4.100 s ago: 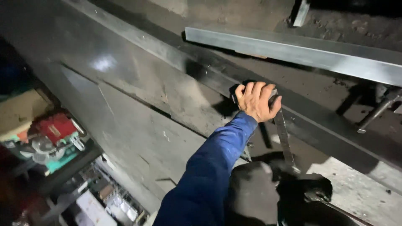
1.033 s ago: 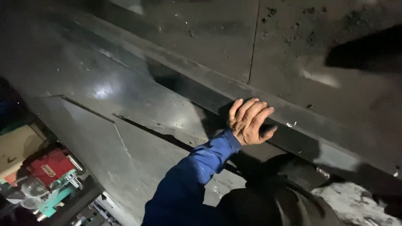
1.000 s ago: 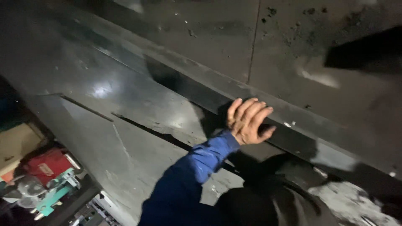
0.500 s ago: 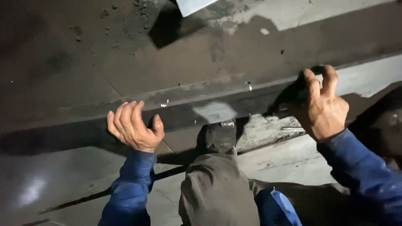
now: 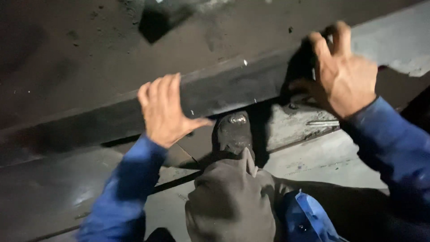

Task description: Measuring and marking a metal beam using a square ruler and a marker.

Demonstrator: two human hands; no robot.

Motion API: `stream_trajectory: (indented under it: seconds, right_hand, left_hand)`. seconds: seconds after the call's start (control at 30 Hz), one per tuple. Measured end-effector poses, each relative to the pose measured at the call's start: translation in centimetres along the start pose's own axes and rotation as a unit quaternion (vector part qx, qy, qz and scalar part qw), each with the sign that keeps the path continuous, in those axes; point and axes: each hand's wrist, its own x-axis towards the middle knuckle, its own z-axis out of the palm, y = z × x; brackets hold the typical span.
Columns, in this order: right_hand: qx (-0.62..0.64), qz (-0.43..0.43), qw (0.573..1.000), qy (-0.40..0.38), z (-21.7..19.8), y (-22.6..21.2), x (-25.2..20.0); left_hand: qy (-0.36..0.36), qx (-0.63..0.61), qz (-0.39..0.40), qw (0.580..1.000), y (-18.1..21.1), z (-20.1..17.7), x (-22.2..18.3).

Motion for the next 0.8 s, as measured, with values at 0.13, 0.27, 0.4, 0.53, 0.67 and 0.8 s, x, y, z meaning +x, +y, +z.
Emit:
stream_trajectory:
  seconds: [0.13, 0.27, 0.4, 0.53, 0.67, 0.8]
  right_hand:
    - [0.023, -0.024, 0.999, 0.006, -2.1, 0.1, 1.9]
    - [0.085, -0.027, 0.996, 0.017, -3.1, 0.0, 2.4]
    - [0.177, -0.02, 0.978, 0.105, -0.3, 0.7, -2.3]
    - [0.322, 0.054, 0.908, 0.262, 6.4, 2.2, -10.0]
    - [0.32, 0.216, 0.901, 0.197, 14.0, 4.1, -13.9]
    - [0.273, 0.213, 0.924, 0.163, 17.3, 3.9, -14.2]
  left_hand:
    - [0.021, -0.012, 0.023, 0.999, 1.0, 0.3, 1.4]
    - [0.027, -0.014, 0.03, 0.999, 0.9, -0.2, 2.0]
    - [0.032, -0.02, 0.037, 0.999, 0.4, -0.2, 2.8]
    - [0.007, -0.022, 0.031, 0.999, 0.0, -0.6, 3.0]
    - [0.009, -0.026, 0.038, 0.999, -0.3, -0.6, 3.2]
    - [0.01, -0.024, 0.032, 0.999, 0.1, -0.6, 2.8]
